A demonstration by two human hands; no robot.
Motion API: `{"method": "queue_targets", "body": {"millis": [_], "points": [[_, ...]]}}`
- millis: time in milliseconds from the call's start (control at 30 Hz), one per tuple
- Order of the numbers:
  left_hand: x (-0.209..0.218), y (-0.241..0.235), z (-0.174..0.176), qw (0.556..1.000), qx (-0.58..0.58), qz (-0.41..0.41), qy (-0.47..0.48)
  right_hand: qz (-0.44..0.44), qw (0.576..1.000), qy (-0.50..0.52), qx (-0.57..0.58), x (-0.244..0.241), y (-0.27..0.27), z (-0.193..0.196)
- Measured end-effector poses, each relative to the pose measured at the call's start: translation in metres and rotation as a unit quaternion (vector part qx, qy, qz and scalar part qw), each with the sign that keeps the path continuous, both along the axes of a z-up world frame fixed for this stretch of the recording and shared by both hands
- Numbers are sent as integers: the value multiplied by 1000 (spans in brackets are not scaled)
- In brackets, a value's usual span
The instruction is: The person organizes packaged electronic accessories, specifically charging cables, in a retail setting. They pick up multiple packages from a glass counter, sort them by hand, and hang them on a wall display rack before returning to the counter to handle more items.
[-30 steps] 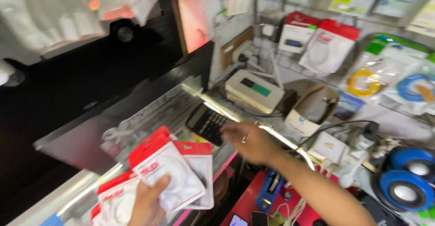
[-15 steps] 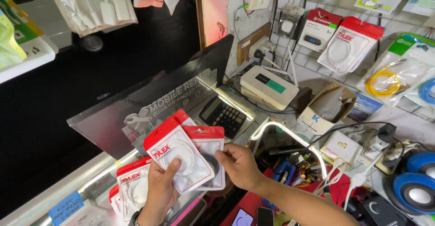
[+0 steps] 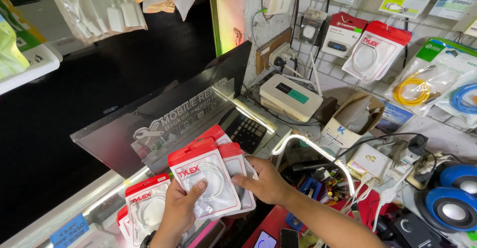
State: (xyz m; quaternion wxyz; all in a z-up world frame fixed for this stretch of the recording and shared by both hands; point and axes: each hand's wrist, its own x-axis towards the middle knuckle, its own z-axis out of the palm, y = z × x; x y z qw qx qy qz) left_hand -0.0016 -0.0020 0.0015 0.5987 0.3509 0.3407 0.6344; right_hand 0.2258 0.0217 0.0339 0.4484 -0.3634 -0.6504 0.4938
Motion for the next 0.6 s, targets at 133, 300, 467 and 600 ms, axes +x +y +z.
{"method": "queue_targets", "body": {"millis": [133,300,467,600], "points": [[-4,1,-5,999,23,-34,-24,-23,1000,17,9,4,6,-8],[-2,-1,-5,998,-8,-58,-37,-76,995,21,68,-2,2,-4],[-4,1,-6,998,-23,-51,-27,-138,983,-49,110,6,13,-14],[-4,1,-6,999,-17,-36,37,-15,995,-96,33,20,15,9]]}}
